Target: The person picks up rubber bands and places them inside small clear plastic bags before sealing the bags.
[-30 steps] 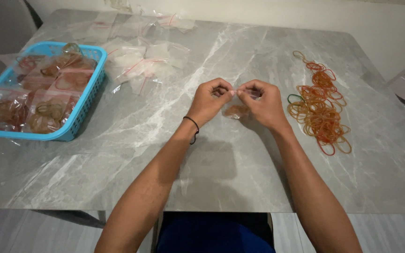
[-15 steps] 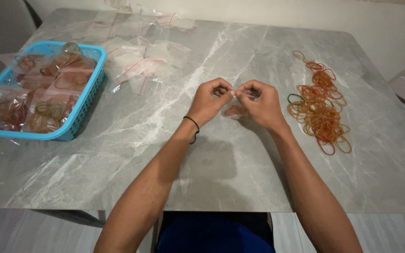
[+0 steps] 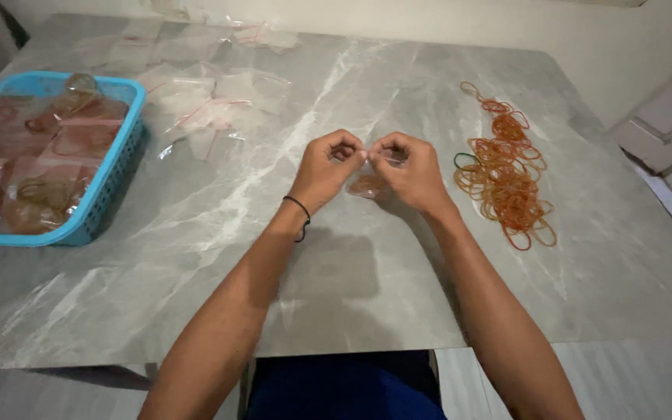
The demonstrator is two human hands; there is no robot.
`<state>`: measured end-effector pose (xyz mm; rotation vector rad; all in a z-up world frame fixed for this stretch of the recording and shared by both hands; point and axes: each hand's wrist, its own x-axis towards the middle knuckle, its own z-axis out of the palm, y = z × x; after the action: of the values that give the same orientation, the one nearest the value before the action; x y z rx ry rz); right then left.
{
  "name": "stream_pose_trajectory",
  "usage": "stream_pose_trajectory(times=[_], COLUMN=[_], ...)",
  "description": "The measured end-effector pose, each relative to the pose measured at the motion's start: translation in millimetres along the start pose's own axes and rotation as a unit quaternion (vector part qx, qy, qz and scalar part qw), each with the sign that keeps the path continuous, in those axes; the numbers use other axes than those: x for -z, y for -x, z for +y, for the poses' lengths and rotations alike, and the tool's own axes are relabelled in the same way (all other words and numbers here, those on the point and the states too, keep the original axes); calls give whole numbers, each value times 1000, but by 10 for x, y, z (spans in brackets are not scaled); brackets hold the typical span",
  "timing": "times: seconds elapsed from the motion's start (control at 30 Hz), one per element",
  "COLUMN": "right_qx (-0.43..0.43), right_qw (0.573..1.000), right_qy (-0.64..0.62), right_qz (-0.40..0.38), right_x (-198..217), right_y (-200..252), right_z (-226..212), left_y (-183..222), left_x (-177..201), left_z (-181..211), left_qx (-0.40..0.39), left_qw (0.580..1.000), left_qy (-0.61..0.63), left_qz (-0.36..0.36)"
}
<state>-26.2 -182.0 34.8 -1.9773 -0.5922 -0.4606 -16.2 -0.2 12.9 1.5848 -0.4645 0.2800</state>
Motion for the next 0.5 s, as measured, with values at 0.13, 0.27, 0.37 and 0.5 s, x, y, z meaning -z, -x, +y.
stream_pose_trajectory(times=[0.13, 0.27, 0.37, 0.5], right_qx=[-20, 2, -11, -34], right_qw=[1000, 999, 999, 999], right_qy=[17, 49, 40, 7], right_qz=[-2, -8, -7, 14], right_x=[-22, -10, -11, 57], right_y=[17, 5, 26, 16], right_z=[151, 270, 142, 3], left_y=[-51, -50, 30, -8], left_x=[-12, -24, 13, 34], left_z=[-190, -194, -19, 37], left_qx=[1, -1, -10, -17], left_qw=[1000, 999, 999, 999], left_qy=[-23, -31, -33, -37], left_qz=[13, 20, 24, 33])
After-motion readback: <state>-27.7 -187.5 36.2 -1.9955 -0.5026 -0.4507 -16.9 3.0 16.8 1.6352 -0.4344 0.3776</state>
